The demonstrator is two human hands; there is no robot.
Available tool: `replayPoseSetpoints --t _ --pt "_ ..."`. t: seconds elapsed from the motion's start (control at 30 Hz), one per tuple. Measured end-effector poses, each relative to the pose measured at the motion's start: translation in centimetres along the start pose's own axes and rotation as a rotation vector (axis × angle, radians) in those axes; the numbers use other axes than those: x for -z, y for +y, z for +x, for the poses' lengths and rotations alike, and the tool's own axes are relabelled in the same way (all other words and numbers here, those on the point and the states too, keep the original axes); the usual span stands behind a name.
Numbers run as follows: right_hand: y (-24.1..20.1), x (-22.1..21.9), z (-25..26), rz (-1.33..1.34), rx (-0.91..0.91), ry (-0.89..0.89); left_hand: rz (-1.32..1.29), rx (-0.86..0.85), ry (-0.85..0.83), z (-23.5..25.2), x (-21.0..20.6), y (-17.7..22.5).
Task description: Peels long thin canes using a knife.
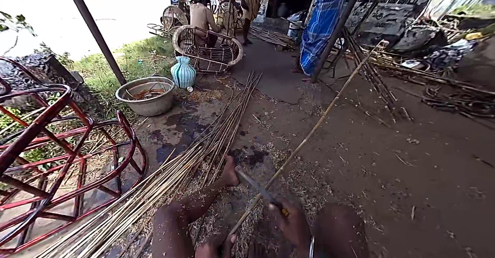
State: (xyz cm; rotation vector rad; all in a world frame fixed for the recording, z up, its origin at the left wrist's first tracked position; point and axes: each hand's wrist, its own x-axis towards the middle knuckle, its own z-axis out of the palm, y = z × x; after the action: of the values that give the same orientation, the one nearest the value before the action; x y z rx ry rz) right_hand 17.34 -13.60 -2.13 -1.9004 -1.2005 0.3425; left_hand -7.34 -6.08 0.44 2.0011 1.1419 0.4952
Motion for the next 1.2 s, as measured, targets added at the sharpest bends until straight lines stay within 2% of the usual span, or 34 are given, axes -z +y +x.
replayPoseSetpoints --t 0.03,0.07,0.13,0.17,0.23,0.27,0.33,0.37,0.47,0.57,0.67,0.73,0.77,0.8,0.87,0.9,1.0,1.1,1.13,1.2 --pt "0.1 -0.2 0.1 0.065 -0.045 0.035 -0.002 0.013 -0.008 0.1 0.0 0.2" --pt "-0.4 -0.3 -0.4 0.081 -0.056 -0.021 -0.005 0.036 -0.020 0.2 0.0 0.4" --pt "-2.2 -0.2 -1.9 0.037 -0.033 -0.237 -0.007 0.061 -0.034 0.2 0.0 0.4" --pt "-2.1 -0.1 -1.8 0.016 -0.015 -0.234 -0.017 0.058 -0.039 0.3 0.0 0.3" --pt "-1.0 -0.3 -1.1 0.015 -0.021 -0.104 -0.039 0.061 -0.060 0.6 0.2 0.4" --pt "-1.1 -0.5 -1.2 0.044 -0.035 -0.115 -0.049 0.074 -0.074 0.7 0.1 0.5" --pt "-2.6 -0.4 -2.3 0.023 -0.034 -0.292 -0.077 0.112 -0.096 0.6 0.0 0.4" --pt "-2.7 -0.2 -2.3 0.013 -0.046 -0.326 -0.093 0.122 -0.101 0.5 0.0 0.2" --pt "-2.2 -0.5 -1.8 0.067 -0.107 -0.224 -0.126 0.145 -0.119 0.8 0.2 0.2" --pt "-3.6 -0.6 -2.9 0.050 -0.113 -0.362 -0.197 0.180 -0.122 0.7 0.2 -0.1" --pt "-2.8 -1.1 -2.3 0.107 -0.150 -0.251 -0.234 0.185 -0.115 1.0 0.2 -0.2" --pt "-4.0 -1.3 -3.2 0.066 -0.124 -0.453 -0.263 0.195 -0.106 1.0 0.0 -0.3" --pt "-4.3 -1.4 -3.3 0.043 -0.117 -0.485 -0.279 0.200 -0.105 1.0 0.1 -0.4" --pt "-4.0 -1.4 -3.2 0.046 -0.135 -0.402 -0.290 0.205 -0.110 1.1 0.3 -0.3" --pt "-2.3 -2.0 -2.5 0.107 -0.192 -0.095 -0.307 0.199 -0.119 1.2 0.7 -0.3" --pt "-1.9 -2.2 -2.5 0.114 -0.180 -0.046 -0.304 0.191 -0.118 1.1 0.7 -0.6" --pt "-2.3 -1.7 -3.3 -0.030 -0.015 -0.230 -0.245 0.173 -0.124 0.8 0.6 -1.2" --pt "-2.3 -0.5 -1.7 0.005 -0.160 -0.165 -0.216 0.149 -0.103 0.7 0.9 -1.2" --pt "-2.6 -0.6 -1.8 0.008 -0.153 -0.194 -0.210 0.139 -0.085 0.7 0.9 -1.1" --pt "-3.9 -0.9 -2.6 -0.106 -0.007 -0.371 -0.199 0.115 -0.037 0.6 0.9 -1.1"
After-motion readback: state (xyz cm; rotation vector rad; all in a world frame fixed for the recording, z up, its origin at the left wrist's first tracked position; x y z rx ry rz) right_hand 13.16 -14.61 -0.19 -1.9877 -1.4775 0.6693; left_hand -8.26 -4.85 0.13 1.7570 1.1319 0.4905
